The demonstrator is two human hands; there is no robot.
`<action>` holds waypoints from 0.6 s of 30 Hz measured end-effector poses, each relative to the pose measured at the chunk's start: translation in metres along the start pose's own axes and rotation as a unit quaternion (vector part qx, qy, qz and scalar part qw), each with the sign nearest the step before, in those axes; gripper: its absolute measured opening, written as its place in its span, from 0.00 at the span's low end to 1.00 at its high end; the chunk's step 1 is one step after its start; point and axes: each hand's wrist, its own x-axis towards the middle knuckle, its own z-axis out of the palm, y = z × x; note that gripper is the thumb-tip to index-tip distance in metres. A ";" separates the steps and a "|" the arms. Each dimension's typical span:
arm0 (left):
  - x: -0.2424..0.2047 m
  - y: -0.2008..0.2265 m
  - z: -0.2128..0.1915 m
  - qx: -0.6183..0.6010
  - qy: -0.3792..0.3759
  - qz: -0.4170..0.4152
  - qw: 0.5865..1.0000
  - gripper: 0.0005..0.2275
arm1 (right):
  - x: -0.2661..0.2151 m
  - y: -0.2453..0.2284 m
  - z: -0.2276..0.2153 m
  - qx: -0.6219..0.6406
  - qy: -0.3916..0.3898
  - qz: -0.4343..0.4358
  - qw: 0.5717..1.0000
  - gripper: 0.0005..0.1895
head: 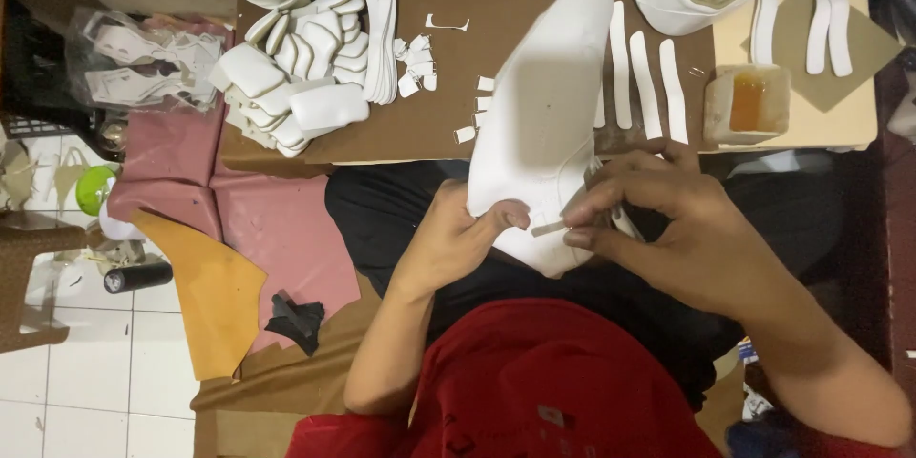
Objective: The person assembles a white shoe by hand, attaching white foam strips to the heel and sides. They repeatedly pick up strips, position them on the shoe, and press them into place. The person handles multiple shoe components and foam pieces on a cluttered work surface.
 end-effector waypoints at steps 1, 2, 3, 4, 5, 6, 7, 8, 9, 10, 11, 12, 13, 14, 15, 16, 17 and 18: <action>0.001 0.000 0.000 0.000 0.000 0.000 1.000 0.15 | 0.001 -0.001 0.000 0.000 0.000 0.000 1.000 0.09; 0.001 0.000 0.001 -0.009 -0.004 0.013 1.000 0.14 | 0.001 -0.002 0.000 -0.002 -0.003 0.069 0.998 0.09; 0.001 0.000 0.002 -0.018 -0.006 0.025 1.000 0.13 | 0.001 -0.002 0.000 -0.005 -0.007 0.137 0.991 0.10; 0.001 0.000 0.002 -0.018 -0.006 0.024 1.000 0.13 | 0.003 -0.006 0.000 -0.005 -0.008 0.138 0.990 0.10; 0.001 0.001 0.002 -0.013 -0.003 0.017 1.000 0.12 | 0.004 -0.011 0.000 0.015 0.002 0.172 0.985 0.09; 0.001 0.002 0.002 -0.007 0.000 0.009 1.000 0.10 | 0.006 -0.015 0.000 0.034 0.013 0.206 0.978 0.09; 0.000 0.001 0.002 -0.007 0.000 0.009 1.000 0.10 | 0.006 -0.015 0.000 0.034 0.012 0.205 0.978 0.09; 0.000 0.001 0.002 -0.012 0.002 0.003 1.000 0.10 | 0.006 -0.015 0.001 0.044 0.017 0.200 0.979 0.08; -0.001 0.001 0.001 -0.018 0.003 -0.004 1.000 0.11 | 0.006 -0.015 0.002 0.054 0.021 0.196 0.979 0.08; -0.001 0.002 0.001 -0.017 0.003 -0.004 1.000 0.11 | 0.006 -0.015 0.002 0.054 0.022 0.196 0.979 0.08; -0.001 0.003 0.001 -0.021 0.004 -0.004 1.000 0.12 | 0.007 -0.014 0.002 0.061 0.023 0.185 0.981 0.08; -0.001 0.003 0.002 -0.025 0.004 -0.004 1.000 0.14 | 0.007 -0.014 0.002 0.067 0.024 0.175 0.982 0.08; -0.001 0.003 0.002 -0.025 0.004 -0.005 1.000 0.14 | 0.007 -0.014 0.002 0.068 0.023 0.176 0.982 0.08; -0.002 0.002 0.002 -0.035 0.004 -0.009 0.999 0.13 | 0.007 -0.015 0.002 0.073 0.021 0.187 0.980 0.09; -0.002 0.002 0.002 -0.044 0.004 -0.012 0.999 0.12 | 0.007 -0.015 0.001 0.078 0.020 0.197 0.977 0.09; -0.002 0.002 0.002 -0.044 0.003 -0.012 0.999 0.12 | 0.008 -0.016 0.001 0.077 0.020 0.198 0.977 0.09; -0.002 0.002 0.002 -0.037 0.003 -0.005 0.999 0.12 | 0.008 -0.016 0.001 0.085 0.019 0.208 0.974 0.09; -0.002 0.002 0.002 -0.030 0.003 0.001 1.000 0.13 | 0.009 -0.017 0.001 0.093 0.019 0.218 0.971 0.09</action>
